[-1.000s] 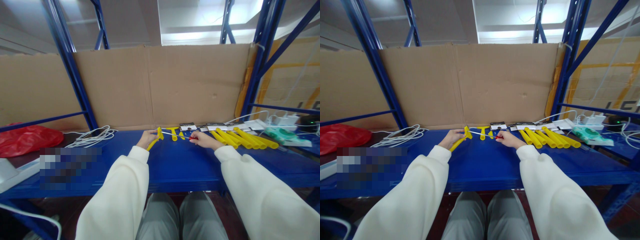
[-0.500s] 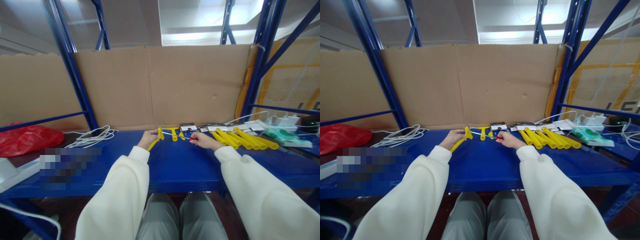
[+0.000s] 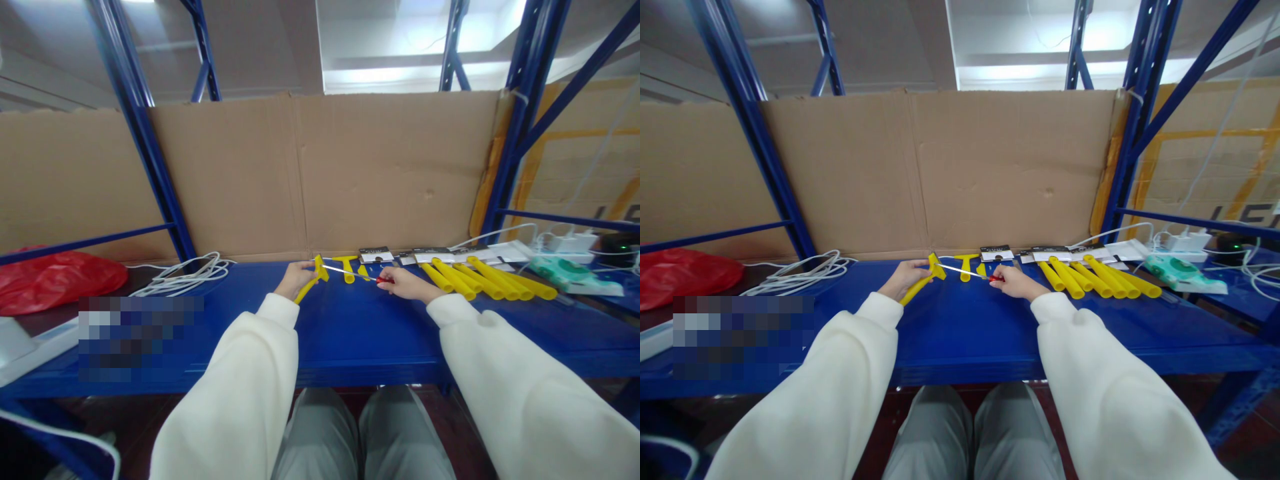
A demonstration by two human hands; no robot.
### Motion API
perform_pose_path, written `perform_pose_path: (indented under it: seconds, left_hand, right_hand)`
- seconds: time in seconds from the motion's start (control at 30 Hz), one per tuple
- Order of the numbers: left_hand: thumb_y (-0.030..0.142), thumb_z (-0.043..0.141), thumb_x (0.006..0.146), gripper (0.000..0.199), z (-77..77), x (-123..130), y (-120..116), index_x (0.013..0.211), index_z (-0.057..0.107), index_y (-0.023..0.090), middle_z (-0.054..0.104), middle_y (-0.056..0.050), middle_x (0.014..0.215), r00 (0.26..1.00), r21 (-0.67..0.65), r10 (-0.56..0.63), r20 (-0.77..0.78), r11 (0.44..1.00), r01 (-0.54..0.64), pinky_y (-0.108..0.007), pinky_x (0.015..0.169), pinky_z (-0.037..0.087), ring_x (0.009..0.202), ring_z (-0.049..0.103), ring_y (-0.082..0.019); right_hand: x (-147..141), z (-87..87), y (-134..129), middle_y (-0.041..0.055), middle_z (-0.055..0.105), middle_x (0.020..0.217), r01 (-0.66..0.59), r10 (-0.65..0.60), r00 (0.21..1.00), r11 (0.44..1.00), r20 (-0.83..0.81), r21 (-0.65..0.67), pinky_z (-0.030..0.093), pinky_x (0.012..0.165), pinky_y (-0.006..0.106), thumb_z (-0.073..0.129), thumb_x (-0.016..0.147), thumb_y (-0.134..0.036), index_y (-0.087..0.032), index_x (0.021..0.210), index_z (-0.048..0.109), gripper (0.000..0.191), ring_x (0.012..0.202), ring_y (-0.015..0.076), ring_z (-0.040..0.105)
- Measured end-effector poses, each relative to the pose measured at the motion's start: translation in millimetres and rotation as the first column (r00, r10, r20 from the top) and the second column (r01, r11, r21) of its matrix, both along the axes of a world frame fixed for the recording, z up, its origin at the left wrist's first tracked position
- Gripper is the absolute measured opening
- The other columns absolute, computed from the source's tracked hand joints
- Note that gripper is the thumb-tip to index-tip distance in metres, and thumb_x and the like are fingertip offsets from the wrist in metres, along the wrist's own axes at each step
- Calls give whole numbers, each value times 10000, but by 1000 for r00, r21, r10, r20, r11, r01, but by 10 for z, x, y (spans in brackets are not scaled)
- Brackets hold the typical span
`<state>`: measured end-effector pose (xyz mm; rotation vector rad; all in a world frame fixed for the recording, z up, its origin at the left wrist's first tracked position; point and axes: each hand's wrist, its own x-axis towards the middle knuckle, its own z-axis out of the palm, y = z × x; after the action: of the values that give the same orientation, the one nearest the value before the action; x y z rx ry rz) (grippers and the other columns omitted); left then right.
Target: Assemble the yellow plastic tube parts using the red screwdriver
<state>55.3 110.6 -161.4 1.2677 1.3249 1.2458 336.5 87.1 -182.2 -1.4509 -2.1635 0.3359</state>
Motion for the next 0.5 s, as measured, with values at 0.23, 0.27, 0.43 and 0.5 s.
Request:
perform_pose_path:
  seconds: [0.23,0.27,0.43,0.5]
  left_hand:
    - [-86,716,648,690,-12,-18,-62,1300,620,117,705,-13,705,975,2,-156,-159,987,158,-195,532,476,491,581,-95]
    - [-84,716,648,784,-11,-15,-90,1379,553,149,710,-14,751,963,-19,-189,-193,982,189,-199,524,476,483,574,-93]
    - [-92,694,637,1013,-11,18,-179,1532,323,204,661,22,737,921,-61,-208,-329,978,199,-187,468,446,456,561,-101]
    - [-82,690,649,977,-18,34,-179,1518,342,197,659,23,721,914,-33,-183,-363,982,184,-175,455,428,454,561,-101]
  right_hand:
    - [15,40,-37,45,678,743,19,-26,997,996,79,90,446,638,281,576,881,-310,-211,826,604,116,681,185,604]
    - [17,48,-42,46,681,752,26,-36,995,993,95,111,441,633,278,579,879,-303,-212,829,608,108,679,183,602]
    - [12,74,-56,60,694,790,59,-82,986,987,145,152,435,655,280,602,866,-267,-218,816,594,70,708,195,619]
    - [8,81,-60,63,700,813,65,-91,983,985,159,162,437,668,283,605,864,-259,-220,825,583,60,725,198,627]
